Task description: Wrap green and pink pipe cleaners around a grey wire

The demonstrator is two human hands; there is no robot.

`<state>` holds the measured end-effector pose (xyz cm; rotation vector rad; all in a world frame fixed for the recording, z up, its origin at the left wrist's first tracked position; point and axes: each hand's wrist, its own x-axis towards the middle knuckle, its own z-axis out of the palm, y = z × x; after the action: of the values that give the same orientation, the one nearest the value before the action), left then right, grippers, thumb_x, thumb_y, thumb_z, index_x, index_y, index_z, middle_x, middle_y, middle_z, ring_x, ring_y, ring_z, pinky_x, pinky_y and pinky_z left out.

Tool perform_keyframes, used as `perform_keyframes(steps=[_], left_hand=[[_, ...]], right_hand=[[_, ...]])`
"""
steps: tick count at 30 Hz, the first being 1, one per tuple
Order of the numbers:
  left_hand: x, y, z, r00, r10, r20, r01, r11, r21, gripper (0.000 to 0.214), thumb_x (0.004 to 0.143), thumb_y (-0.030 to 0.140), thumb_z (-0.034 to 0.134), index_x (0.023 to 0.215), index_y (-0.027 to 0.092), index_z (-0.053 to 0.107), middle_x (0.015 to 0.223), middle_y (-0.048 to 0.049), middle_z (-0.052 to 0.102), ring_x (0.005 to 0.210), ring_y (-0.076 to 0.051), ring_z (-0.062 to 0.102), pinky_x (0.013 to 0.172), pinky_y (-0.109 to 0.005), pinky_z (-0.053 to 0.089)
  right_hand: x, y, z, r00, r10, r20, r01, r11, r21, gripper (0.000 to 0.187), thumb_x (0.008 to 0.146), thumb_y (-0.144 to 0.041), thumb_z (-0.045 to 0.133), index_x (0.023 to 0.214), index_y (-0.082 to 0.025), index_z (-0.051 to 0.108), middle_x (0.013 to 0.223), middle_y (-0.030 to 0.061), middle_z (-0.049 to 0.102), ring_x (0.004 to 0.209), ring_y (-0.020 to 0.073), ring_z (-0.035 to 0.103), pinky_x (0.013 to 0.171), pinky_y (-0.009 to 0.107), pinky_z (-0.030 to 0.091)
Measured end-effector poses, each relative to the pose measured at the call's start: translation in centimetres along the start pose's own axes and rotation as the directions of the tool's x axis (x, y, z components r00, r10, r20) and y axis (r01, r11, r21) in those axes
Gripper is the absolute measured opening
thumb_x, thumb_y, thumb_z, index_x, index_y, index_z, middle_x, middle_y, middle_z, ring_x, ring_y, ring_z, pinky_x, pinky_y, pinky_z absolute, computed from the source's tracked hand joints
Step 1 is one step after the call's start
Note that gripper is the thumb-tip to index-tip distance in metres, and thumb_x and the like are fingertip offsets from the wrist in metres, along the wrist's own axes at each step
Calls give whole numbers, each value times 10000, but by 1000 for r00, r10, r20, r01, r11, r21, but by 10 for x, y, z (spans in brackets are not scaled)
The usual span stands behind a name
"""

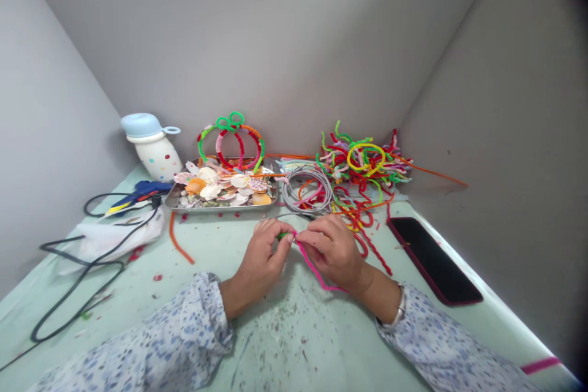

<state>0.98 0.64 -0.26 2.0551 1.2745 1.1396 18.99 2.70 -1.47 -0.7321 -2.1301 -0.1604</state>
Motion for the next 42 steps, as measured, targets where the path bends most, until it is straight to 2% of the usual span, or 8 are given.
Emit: perform_keyframes(steps=[20,35,42], left_hand=[[0,0,3,998,60,-10,-59,994,88,130,892,175,447,852,184,571,796,-21,563,813,-188,504,794,-341,369],[0,-3,3,998,55,11,-56,995,85,142,897,165,433,852,178,568,791,-23,550,810,-191,493,795,-344,359],[-1,-2,2,996,84,21,-86,991,105,149,907,181,424,870,178,569,809,-33,561,816,-197,491,795,-353,359]], right_hand=[[3,0,-3,999,-50,4,50,993,103,159,869,-126,554,963,-218,643,905,61,670,825,195,569,708,352,460],[0,1,2,998,-62,9,62,998,15,184,857,-118,573,995,-224,633,911,51,655,823,183,549,712,329,434],[2,1,-1,996,-88,17,87,996,25,187,858,-101,564,976,-217,651,903,57,660,821,185,554,707,326,444]])
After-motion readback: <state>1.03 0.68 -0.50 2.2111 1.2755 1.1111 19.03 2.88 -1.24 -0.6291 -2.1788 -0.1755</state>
